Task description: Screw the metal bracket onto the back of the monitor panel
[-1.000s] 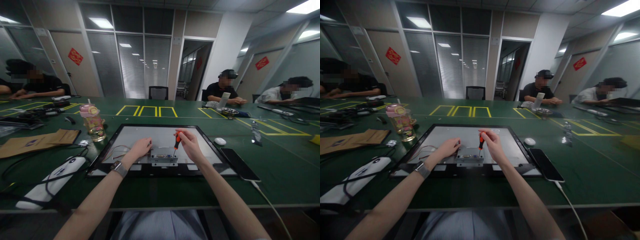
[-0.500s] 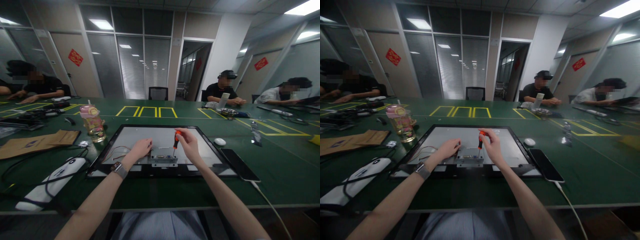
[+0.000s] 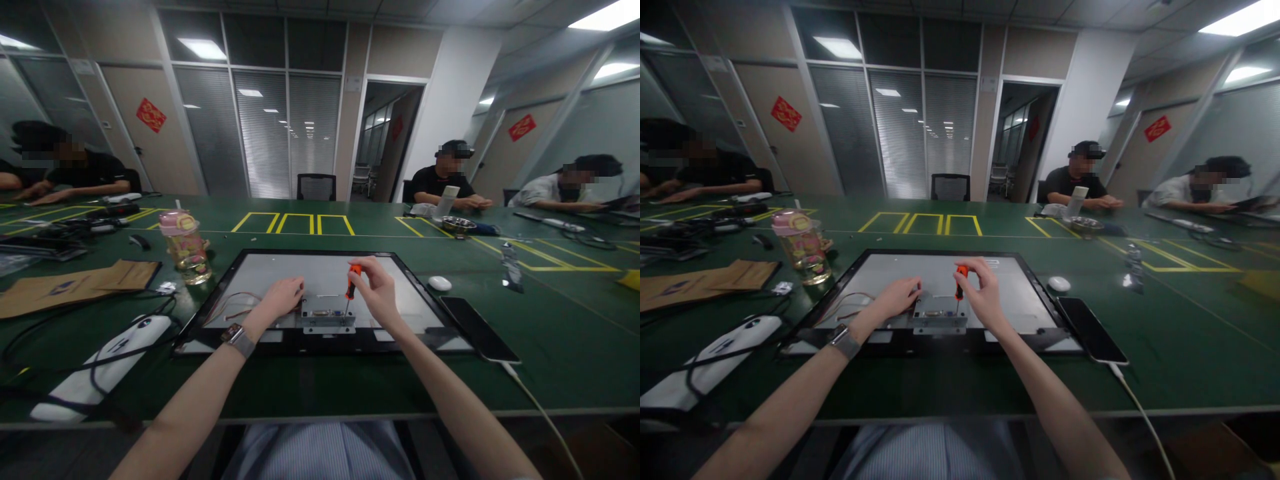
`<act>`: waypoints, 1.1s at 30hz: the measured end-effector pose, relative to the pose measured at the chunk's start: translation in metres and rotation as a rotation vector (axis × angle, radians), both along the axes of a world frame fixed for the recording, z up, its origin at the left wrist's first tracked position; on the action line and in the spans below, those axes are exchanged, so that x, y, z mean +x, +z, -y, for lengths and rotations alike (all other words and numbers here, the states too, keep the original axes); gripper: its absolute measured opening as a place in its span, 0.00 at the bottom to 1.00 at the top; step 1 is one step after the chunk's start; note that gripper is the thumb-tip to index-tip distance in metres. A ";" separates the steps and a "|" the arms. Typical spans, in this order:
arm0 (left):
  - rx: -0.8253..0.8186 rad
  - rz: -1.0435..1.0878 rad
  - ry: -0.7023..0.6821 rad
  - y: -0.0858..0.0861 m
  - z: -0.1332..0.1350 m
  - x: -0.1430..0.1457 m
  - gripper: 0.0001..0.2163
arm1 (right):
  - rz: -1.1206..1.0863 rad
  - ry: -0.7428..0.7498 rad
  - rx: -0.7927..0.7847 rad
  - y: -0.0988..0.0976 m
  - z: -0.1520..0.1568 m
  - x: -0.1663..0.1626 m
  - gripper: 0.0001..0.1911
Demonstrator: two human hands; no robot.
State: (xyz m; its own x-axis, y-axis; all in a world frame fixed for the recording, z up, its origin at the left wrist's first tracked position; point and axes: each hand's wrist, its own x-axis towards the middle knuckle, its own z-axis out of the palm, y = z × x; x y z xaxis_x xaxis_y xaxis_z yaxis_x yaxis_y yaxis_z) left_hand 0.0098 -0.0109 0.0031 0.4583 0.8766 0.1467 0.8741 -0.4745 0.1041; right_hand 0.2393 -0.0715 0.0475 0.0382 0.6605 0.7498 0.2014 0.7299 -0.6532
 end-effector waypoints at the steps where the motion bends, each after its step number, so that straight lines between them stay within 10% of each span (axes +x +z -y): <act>1: 0.000 0.002 -0.002 0.000 0.000 0.000 0.06 | -0.024 0.009 0.005 0.000 -0.001 0.000 0.07; 18: 0.000 0.011 -0.007 -0.001 -0.001 -0.001 0.05 | -0.107 0.385 -0.257 -0.003 -0.004 0.003 0.13; 27: 0.001 0.012 -0.006 0.000 0.000 0.000 0.06 | 0.012 -0.140 0.041 -0.007 -0.001 -0.003 0.10; 33: 0.000 0.015 -0.011 -0.002 -0.001 0.000 0.06 | 0.025 -0.052 -0.002 -0.004 0.002 -0.004 0.08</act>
